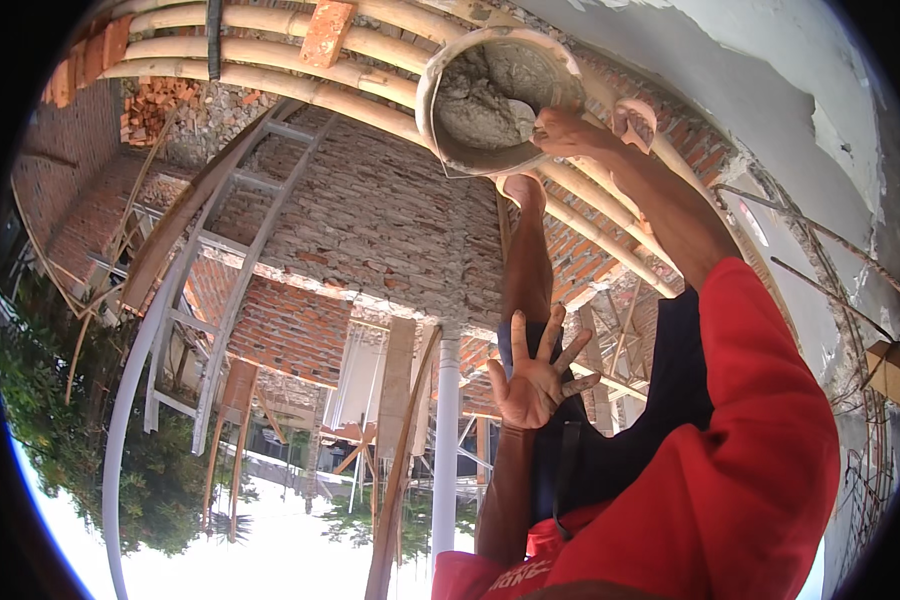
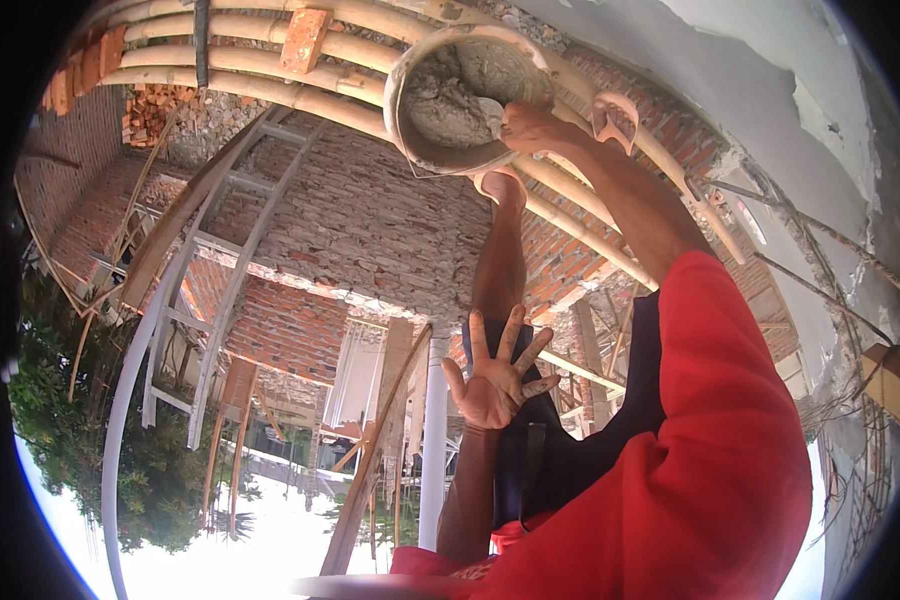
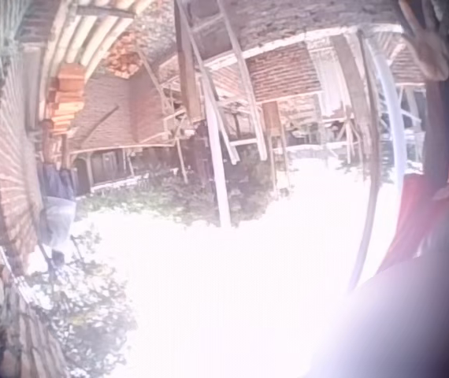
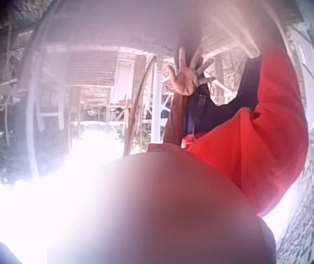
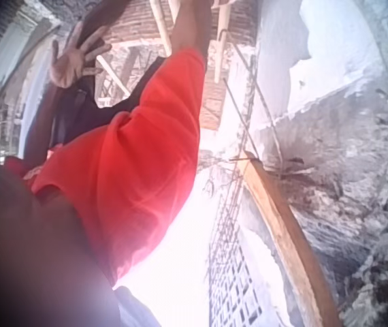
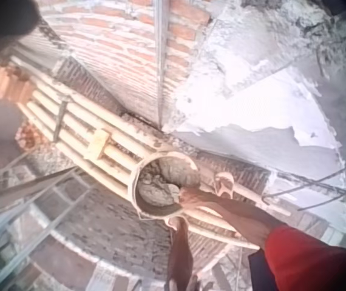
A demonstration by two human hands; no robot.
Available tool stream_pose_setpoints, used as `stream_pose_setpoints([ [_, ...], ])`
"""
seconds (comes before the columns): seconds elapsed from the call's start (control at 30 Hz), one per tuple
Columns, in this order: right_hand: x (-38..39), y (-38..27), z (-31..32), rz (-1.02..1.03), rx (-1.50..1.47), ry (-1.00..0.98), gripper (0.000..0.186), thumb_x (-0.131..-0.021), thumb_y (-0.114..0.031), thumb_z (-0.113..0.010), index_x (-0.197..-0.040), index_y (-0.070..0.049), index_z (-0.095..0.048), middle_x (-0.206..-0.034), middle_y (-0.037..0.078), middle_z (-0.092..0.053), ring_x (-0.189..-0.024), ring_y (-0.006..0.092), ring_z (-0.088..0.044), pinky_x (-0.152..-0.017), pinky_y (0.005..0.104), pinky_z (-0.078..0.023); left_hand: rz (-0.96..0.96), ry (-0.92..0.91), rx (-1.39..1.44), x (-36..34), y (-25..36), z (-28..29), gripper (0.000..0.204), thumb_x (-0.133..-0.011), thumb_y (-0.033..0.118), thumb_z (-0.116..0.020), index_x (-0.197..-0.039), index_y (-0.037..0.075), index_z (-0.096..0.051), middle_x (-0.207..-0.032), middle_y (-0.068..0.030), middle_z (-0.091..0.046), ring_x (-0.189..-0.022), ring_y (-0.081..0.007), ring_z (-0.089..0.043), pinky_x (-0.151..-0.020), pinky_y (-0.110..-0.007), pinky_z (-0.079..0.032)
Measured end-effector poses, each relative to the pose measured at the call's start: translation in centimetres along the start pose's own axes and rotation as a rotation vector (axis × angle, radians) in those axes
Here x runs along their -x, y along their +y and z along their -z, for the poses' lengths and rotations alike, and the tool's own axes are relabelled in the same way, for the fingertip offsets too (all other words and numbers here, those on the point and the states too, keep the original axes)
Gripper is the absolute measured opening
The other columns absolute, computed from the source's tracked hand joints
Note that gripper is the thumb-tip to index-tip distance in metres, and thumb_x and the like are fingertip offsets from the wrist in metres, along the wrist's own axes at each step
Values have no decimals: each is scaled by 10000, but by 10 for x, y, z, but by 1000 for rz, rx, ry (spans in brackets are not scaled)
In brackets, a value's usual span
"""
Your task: The person scoops mortar from a bucket with a trowel and applies it to a brick wall under construction. The person places bricks onto the mortar and taps them into position, repeating the process to build the wall higher.
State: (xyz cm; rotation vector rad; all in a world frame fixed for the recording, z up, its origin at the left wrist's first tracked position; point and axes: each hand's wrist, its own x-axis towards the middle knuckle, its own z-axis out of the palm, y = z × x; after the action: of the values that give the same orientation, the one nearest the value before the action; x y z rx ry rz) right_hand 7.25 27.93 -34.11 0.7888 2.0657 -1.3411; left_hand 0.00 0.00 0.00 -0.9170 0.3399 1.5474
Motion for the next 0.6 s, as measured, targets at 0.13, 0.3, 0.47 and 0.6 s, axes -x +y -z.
stream_pose_setpoints([
  [0.13, 14, 4, 21, -53, -8, -75, 424, -926, -292, -664, -1019, 121, -686, -903, 327, -691, -865, 400, -711, -766, 492, -535, 12, 0, -42, -4, 6, 0, 798, -988, 753, -408, -1656, 444, -99, -1746, -153, 50, -1567, -520, -76, -1065, -794, -392],
  [0.3, 32, 3, 19, 1, -241, 59, 275, -891, -214, -646, -960, 42, -720, -811, 251, -673, -755, 376, -680, -707, 470, -541, 10, 40, -123, 3, 12, -6, 803, -995, 752, -386, -1657, 442, -55, -1745, -159, 35, -1562, -513, -133, -1050, -782, -421],
  [0.47, 64, 5, 19, 41, -304, 39, 444, -899, -303, -682, -1139, 69, -711, -936, 286, -701, -942, 376, -715, -860, 447, -557, 36, 79, -188, 2, 20, -6, 802, -997, 744, -395, -1656, 442, -51, -1745, -156, -6, -1558, -512, -157, -1039, -781, -433],
  [0.6, 83, -5, 6, -165, -66, 179, 498, -917, -339, -688, -1327, -57, -680, -1141, 255, -701, -1143, 385, -661, -1004, 489, -528, 57, 60, -247, 0, 25, -4, 798, -998, 737, -404, -1654, 448, -53, -1742, -152, -62, -1551, -508, -191, -1053, -787, -414],
])
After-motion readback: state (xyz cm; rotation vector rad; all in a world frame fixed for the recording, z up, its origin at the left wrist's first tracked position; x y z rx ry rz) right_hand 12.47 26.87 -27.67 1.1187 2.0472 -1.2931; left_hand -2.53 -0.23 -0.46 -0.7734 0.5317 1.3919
